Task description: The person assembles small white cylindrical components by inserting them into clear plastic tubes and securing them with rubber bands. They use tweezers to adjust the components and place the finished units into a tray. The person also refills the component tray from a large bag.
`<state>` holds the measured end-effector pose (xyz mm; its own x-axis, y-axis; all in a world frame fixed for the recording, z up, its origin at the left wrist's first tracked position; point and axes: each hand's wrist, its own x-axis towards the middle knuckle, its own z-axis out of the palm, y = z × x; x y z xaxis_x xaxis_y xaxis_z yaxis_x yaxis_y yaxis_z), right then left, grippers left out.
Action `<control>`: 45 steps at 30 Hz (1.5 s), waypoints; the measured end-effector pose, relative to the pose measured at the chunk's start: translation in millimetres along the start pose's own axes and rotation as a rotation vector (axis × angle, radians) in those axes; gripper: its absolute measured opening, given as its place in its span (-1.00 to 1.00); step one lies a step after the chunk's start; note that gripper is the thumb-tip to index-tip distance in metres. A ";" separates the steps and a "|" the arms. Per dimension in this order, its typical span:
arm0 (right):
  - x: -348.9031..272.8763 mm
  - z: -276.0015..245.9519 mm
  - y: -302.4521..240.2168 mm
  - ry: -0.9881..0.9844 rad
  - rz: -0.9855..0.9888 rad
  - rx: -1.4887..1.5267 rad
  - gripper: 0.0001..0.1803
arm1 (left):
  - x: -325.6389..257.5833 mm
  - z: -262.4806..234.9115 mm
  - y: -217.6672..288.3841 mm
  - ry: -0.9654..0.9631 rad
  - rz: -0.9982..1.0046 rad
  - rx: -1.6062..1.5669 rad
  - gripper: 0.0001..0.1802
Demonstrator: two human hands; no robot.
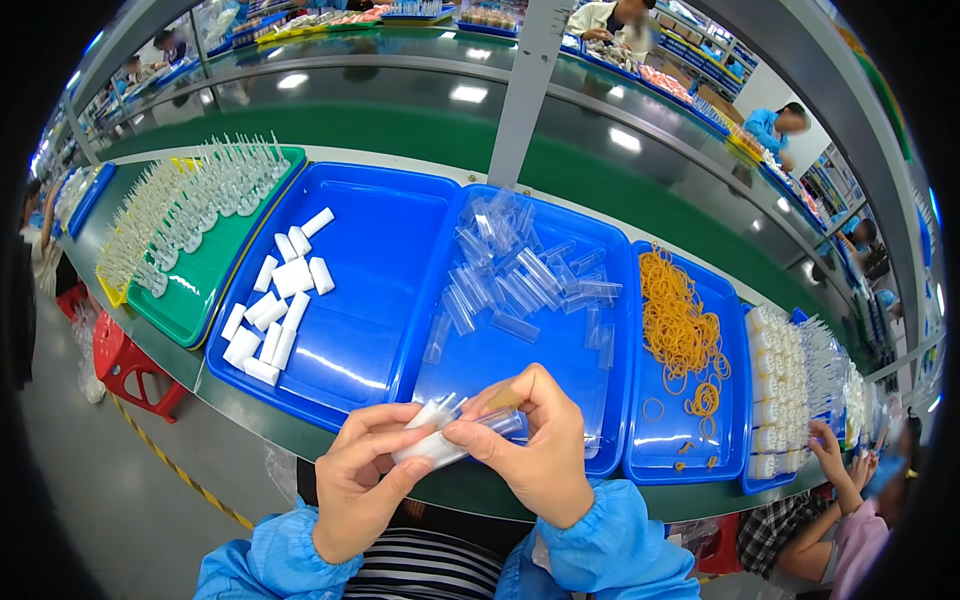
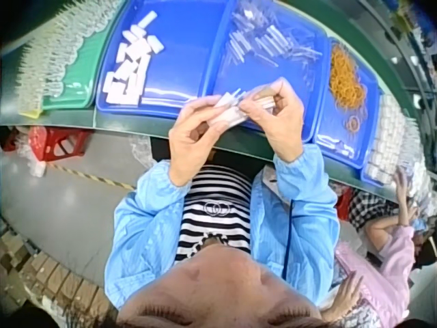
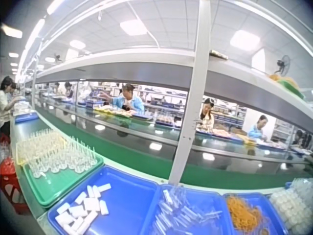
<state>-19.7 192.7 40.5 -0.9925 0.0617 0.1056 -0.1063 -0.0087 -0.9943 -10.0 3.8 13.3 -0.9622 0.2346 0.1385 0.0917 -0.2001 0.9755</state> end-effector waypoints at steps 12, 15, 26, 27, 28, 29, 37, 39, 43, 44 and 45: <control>-8.5 5.2 5.1 0.067 -0.088 -0.078 -0.61 | 4.1 7.3 -0.7 0.045 -0.004 0.117 -0.77; -11.4 6.5 7.2 0.091 -0.183 -0.138 -0.63 | 2.5 10.6 -6.2 0.052 0.087 0.198 -0.77; -6.5 5.9 1.0 -0.023 0.037 -0.024 -0.61 | 1.1 8.8 2.5 0.053 0.183 0.327 -0.66; -4.5 4.3 -1.3 -0.042 0.018 -0.058 -0.62 | 1.2 8.1 2.2 0.059 0.184 0.323 -0.66; -3.9 2.2 -3.2 -0.062 -0.002 -0.091 -0.63 | 2.2 7.3 3.1 0.064 0.195 0.329 -0.65; -4.5 -0.9 -6.0 -0.052 -0.023 -0.122 -0.63 | 4.9 6.1 4.8 0.069 0.207 0.331 -0.65; -7.9 -20.5 -13.9 0.070 -0.018 0.019 -0.60 | 0.6 -1.5 -6.6 0.015 0.146 -0.162 -0.68; -10.9 -20.1 -7.7 0.048 -0.034 0.073 -0.56 | -3.5 -3.1 -10.9 0.033 0.130 -0.269 -0.71; -20.4 -16.3 4.5 -0.027 -0.149 -0.013 -0.50 | -8.4 -0.1 -14.4 -0.004 0.261 -0.124 -0.75; -24.8 -11.3 8.2 -0.025 -0.160 0.001 -0.49 | -8.0 1.3 -13.0 0.011 0.277 -0.107 -0.76; -27.2 -9.1 10.6 -0.024 -0.172 0.014 -0.49 | -8.6 0.1 -15.3 -0.011 0.291 -0.097 -0.73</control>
<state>6.7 200.0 26.9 -0.9608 0.0401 0.2742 -0.2749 -0.0138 -0.9614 -3.1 5.0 -2.8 -0.8963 0.1644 0.4118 0.3372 -0.3504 0.8738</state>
